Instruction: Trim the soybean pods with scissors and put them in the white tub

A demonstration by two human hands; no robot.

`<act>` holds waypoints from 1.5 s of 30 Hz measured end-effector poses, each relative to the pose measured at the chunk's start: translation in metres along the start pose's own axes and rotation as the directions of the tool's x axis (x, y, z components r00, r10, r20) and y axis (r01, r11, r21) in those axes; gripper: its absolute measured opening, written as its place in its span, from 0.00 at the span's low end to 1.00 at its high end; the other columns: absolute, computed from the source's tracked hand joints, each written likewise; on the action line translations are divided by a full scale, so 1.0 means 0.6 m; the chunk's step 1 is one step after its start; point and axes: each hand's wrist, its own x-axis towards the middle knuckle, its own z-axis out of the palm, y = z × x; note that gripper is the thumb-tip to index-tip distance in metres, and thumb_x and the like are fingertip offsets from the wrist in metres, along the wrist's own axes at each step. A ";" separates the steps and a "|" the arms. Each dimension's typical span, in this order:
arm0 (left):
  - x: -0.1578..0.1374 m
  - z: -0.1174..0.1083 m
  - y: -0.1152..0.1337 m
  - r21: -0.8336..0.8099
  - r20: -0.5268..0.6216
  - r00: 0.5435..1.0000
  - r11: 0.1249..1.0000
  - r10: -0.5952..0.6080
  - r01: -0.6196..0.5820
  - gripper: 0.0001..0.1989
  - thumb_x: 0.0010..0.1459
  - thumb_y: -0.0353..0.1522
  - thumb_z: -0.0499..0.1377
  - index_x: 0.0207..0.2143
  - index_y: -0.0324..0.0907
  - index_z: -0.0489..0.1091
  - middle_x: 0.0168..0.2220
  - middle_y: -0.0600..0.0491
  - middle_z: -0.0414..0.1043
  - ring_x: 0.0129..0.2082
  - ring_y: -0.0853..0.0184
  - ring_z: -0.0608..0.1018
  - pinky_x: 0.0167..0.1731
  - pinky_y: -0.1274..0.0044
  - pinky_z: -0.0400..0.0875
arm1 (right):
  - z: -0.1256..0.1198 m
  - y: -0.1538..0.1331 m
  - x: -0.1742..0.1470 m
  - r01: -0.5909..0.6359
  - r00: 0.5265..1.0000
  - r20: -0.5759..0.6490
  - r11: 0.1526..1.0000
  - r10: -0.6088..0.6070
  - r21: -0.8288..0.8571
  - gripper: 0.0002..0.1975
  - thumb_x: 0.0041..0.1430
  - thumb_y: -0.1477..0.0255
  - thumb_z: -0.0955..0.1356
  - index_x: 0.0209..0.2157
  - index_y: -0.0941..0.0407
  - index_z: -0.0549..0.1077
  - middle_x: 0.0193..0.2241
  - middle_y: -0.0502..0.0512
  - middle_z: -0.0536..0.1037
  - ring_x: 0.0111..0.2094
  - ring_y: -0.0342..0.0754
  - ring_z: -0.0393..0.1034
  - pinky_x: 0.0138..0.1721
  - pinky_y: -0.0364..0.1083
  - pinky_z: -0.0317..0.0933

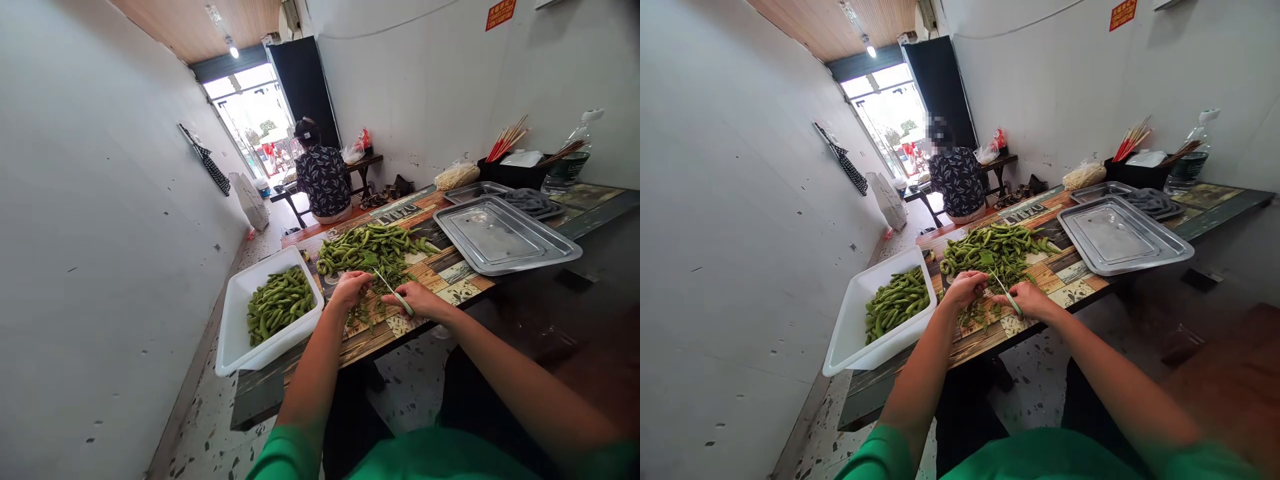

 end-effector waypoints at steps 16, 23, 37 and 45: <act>-0.016 0.012 0.004 0.007 0.075 0.996 0.999 0.044 -0.045 0.11 0.41 0.33 0.66 0.21 0.35 0.68 0.17 0.56 0.63 0.15 0.79 0.61 0.16 0.82 0.47 | 0.026 0.000 0.000 0.006 1.000 0.010 0.942 -0.010 0.335 0.25 0.47 0.48 0.70 0.25 0.58 0.69 0.11 0.47 0.67 0.11 0.39 0.60 0.08 0.37 0.46; -0.005 0.008 0.004 -0.151 -0.054 0.996 0.985 0.073 -0.081 0.15 0.36 0.32 0.69 0.26 0.36 0.68 0.19 0.58 0.63 0.17 0.80 0.61 0.18 0.83 0.49 | 0.029 0.007 0.006 0.029 0.993 -0.119 0.932 0.015 0.361 0.24 0.45 0.49 0.71 0.23 0.57 0.68 0.11 0.45 0.66 0.11 0.38 0.59 0.10 0.38 0.44; -0.008 0.019 -0.002 0.001 -0.062 0.936 0.938 0.347 -0.348 0.12 0.50 0.33 0.62 0.33 0.39 0.61 0.29 0.53 0.72 0.23 0.73 0.73 0.26 0.80 0.67 | 0.011 0.012 0.005 0.123 0.992 -0.047 0.955 -0.115 0.269 0.25 0.46 0.48 0.70 0.29 0.57 0.68 0.18 0.48 0.70 0.18 0.42 0.66 0.13 0.38 0.55; 0.006 -0.014 -0.003 0.808 -0.359 0.750 0.587 0.556 -0.048 0.09 0.51 0.24 0.52 0.35 0.39 0.69 0.34 0.47 0.72 0.38 0.65 0.74 0.39 0.75 0.65 | 0.014 0.038 0.011 0.052 0.989 -0.148 0.950 -0.006 0.308 0.24 0.44 0.49 0.72 0.26 0.57 0.67 0.16 0.47 0.69 0.14 0.40 0.64 0.10 0.38 0.52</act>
